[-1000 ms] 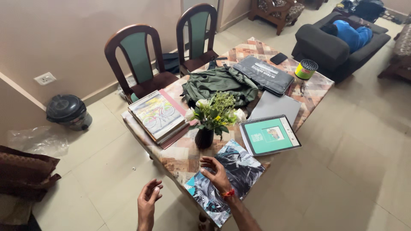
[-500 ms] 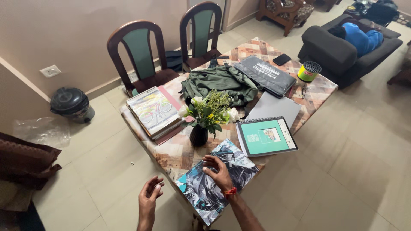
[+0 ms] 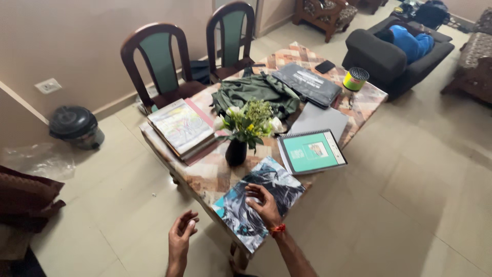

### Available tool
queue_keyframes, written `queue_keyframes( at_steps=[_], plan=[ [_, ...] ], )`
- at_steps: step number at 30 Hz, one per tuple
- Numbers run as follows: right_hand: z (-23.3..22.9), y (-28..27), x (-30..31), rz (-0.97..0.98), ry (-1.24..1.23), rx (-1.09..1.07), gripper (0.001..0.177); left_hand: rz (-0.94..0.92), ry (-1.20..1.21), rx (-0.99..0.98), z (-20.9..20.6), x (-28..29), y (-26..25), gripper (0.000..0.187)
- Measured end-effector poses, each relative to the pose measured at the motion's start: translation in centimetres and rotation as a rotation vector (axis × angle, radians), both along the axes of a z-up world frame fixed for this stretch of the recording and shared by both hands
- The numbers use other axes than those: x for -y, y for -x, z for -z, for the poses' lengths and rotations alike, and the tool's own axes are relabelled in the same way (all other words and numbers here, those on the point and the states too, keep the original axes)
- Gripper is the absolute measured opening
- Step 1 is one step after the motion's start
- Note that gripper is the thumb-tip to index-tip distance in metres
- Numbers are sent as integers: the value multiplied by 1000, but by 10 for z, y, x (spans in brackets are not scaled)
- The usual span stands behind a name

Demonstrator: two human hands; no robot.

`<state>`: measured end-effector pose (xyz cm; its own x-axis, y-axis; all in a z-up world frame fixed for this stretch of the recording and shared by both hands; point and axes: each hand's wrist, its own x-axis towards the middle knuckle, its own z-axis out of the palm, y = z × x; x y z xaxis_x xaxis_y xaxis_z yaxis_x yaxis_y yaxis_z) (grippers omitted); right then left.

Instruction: The person organizes papers and a magazine on a table by flipping through a notebook, handling a plastic-wrapped item, and smoothing the pages of an Outlook magazine.

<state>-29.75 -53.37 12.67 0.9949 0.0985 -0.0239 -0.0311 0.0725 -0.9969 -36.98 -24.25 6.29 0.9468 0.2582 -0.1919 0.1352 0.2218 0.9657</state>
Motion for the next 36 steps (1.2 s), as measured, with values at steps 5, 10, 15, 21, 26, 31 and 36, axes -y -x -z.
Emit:
queue_keyframes(
  at_steps=[5, 10, 15, 21, 26, 31, 36],
  plan=[
    [-4, 27, 8, 31, 90, 30, 52, 40, 23, -22, -4, 9, 11, 44],
    [-10, 48, 18, 73, 79, -16, 51, 92, 38, -30, -5, 23, 16, 45],
    [-6, 59, 36, 97, 32, 47, 50, 150, 44, -11, -3, 43, 12, 46],
    [-3, 62, 62, 154, 13, 32, 52, 187, 58, -5, -9, 70, 5, 46],
    [-2, 61, 89, 174, -20, 29, 52, 206, 82, 31, -10, 96, -3, 44],
    [-4, 57, 127, 175, -14, 21, 52, 190, 97, 20, -7, 129, -9, 44],
    [-10, 53, 169, 180, -2, 43, 51, 176, 94, 27, 0, 165, -14, 45]
  ],
)
